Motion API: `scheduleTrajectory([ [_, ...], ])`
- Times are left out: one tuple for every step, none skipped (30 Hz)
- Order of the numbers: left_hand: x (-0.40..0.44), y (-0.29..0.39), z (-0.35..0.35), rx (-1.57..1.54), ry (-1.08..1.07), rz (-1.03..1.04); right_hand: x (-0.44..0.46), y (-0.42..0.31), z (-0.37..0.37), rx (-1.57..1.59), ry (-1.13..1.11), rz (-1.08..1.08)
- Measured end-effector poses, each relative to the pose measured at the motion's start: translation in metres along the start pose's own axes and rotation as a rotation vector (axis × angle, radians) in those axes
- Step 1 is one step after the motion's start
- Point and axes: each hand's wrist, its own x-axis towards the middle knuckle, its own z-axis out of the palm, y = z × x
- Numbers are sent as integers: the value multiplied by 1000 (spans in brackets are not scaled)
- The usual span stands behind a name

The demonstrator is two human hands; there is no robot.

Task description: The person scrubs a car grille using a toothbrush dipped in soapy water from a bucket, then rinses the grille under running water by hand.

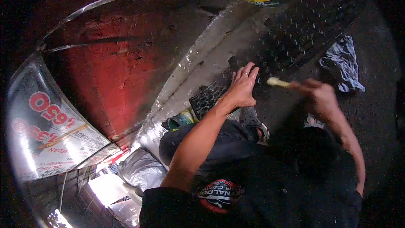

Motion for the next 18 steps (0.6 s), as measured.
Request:
scheduleTrajectory([
  [0, 2, 0, 0, 1, -6, 1, 1, 0, -5, -4, -5],
  [-2, 2, -1, 0, -4, -16, 3, 1, -1, -37, -63, 70],
  [-1, -1, -1, -6, -2, -25, 5, 2, -2, -69, -123, 143],
  [-1, -5, -1, -15, -6, -17, 0, 14, -29, -168, 75, 10],
  [-1, -6, -1, -20, -6, -1, -10, 37, -52, -130, 158, 116],
  [0, -6, -5, -19, 4, 5, -20, 60, -75, -82, 246, 220],
  [-1, -4, -8, -21, -29, -6, -30, 83, -98, -26, 339, 316],
  [-2, -2, -10, -24, -63, -18, -34, 95, -94, -60, 344, 272],
  [2, -7, -12, -22, -48, -11, -38, 107, -89, -94, 350, 227],
  [5, -17, -12, -79, -45, 51, -35, 89, -57, -60, 266, 201],
  [2, -22, -11, -141, -51, 103, -33, 72, -25, -24, 180, 178],
  [0, -24, -14, -138, -42, 95, -17, 25, -4, -231, 5, 167],
  [1, -26, -19, -158, -77, 118, -7, -4, 8, -161, 65, 65],
  [1, -28, -21, -180, -119, 141, -1, -18, 18, -87, 120, -31],
  [1, -31, -21, -178, -99, 170, -6, 2, 25, -47, 215, 29],
  [0, -30, -25, -175, -100, 176, -6, 19, 6, -263, 308, 47],
  [-1, -27, -31, -246, -153, 127, -5, 36, -12, -489, 402, 88],
  [0, -24, -36, -314, -203, 81, -5, 52, -29, -695, 492, 147],
])
